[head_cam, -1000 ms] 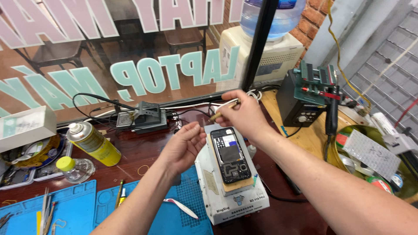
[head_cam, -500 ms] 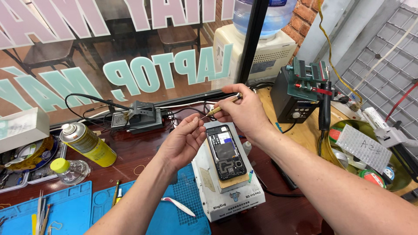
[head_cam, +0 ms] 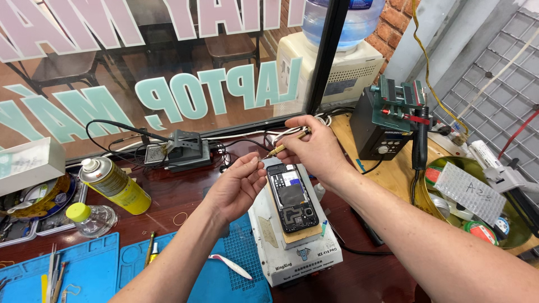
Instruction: The person uses a soldering iron to work on the internal components of a disassembled mobile phone placed on a heat plate. They repeatedly apply the soldering iron to small areas on the motherboard while holding the device steady.
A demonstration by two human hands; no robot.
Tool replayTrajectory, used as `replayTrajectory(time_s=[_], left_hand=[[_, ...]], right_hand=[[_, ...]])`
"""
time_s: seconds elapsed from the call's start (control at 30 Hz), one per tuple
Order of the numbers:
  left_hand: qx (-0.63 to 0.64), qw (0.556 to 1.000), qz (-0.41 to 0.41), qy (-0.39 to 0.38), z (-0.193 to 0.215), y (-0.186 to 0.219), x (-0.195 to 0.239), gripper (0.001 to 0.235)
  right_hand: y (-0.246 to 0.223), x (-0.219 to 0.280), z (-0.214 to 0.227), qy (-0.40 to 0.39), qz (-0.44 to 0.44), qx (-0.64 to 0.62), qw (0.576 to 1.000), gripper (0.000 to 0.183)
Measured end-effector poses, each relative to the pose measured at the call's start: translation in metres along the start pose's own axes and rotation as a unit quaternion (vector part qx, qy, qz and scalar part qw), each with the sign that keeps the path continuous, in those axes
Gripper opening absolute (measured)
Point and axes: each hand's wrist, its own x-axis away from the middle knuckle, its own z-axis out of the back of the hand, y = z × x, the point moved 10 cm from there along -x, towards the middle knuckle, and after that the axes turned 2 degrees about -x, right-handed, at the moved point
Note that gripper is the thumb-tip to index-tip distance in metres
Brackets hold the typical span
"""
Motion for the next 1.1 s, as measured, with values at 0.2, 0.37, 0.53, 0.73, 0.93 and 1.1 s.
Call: replayTrajectory(time_s=[0.2, 0.37, 0.53, 0.73, 0.93, 1.1], left_hand=[[-0.034, 0.999, -0.002, 0.013, 0.007, -0.005, -0.012, 0.024], [-0.192, 0.979, -0.065, 0.015, 0.0, 0.005, -0.027, 0.025], [-0.661, 0.7, -0.27, 0.008, -0.047, 0.035, -0.019, 0.033], [-0.77, 0.579, -0.265, -0.044, -0.068, 0.02, -0.017, 0.072], [-0.783, 0.585, -0.21, -0.037, -0.057, 0.015, -0.021, 0.078], [-0.783, 0.579, -0.226, -0.034, -0.056, 0.017, -0.023, 0.071]], right_hand=[[0.003, -0.006, 0.003, -0.035, 0.031, 0.051, 0.998, 0.039], [0.001, -0.024, 0.005, -0.069, 0.075, 0.113, 0.988, 0.035], [0.006, -0.03, 0.005, -0.039, 0.141, 0.256, 0.955, 0.03], [0.019, -0.039, -0.002, -0.036, 0.152, 0.332, 0.93, 0.029], [0.022, -0.044, -0.005, -0.049, 0.143, 0.348, 0.925, 0.031], [0.024, -0.046, -0.008, -0.066, 0.129, 0.36, 0.922, 0.031]])
